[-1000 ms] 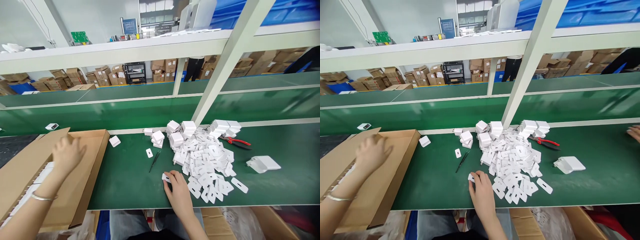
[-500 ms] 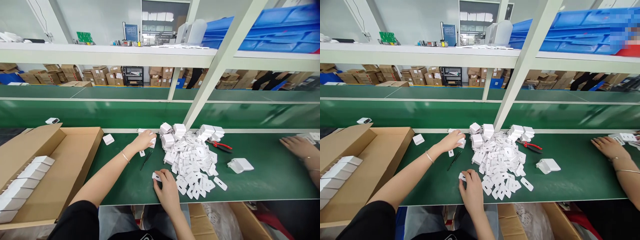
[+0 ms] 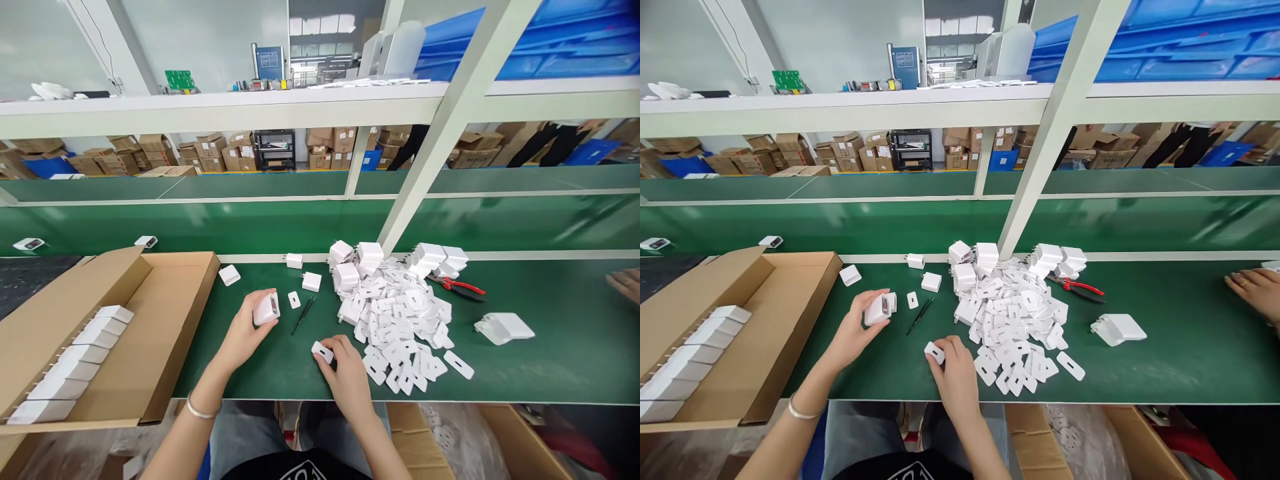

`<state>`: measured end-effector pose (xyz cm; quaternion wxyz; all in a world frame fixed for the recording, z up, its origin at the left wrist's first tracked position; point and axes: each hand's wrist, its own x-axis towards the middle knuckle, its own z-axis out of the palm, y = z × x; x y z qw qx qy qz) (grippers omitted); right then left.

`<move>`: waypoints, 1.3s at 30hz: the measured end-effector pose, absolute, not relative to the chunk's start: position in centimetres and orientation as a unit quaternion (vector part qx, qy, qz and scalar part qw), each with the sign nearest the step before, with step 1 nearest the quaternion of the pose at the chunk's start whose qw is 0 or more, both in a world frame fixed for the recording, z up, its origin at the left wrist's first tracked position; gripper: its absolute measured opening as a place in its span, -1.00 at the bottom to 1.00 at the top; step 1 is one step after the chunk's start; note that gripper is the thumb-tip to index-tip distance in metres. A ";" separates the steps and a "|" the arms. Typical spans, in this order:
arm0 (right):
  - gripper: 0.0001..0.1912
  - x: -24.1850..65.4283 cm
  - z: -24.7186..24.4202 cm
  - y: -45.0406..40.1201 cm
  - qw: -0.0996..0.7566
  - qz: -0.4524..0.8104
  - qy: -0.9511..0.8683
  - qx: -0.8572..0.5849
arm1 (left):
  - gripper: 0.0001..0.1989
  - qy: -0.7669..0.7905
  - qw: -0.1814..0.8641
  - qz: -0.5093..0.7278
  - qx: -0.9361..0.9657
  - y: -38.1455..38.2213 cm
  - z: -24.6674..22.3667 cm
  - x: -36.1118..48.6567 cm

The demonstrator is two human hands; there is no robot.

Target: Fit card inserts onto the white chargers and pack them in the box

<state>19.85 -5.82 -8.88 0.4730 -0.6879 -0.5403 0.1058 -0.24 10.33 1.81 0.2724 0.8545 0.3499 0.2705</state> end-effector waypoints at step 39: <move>-0.71 15.6 -0.7 -7.7 0.572 0.113 -0.598 -0.550 | -0.69 0.353 0.547 0.363 0.666 -1.6 -1.1 1.3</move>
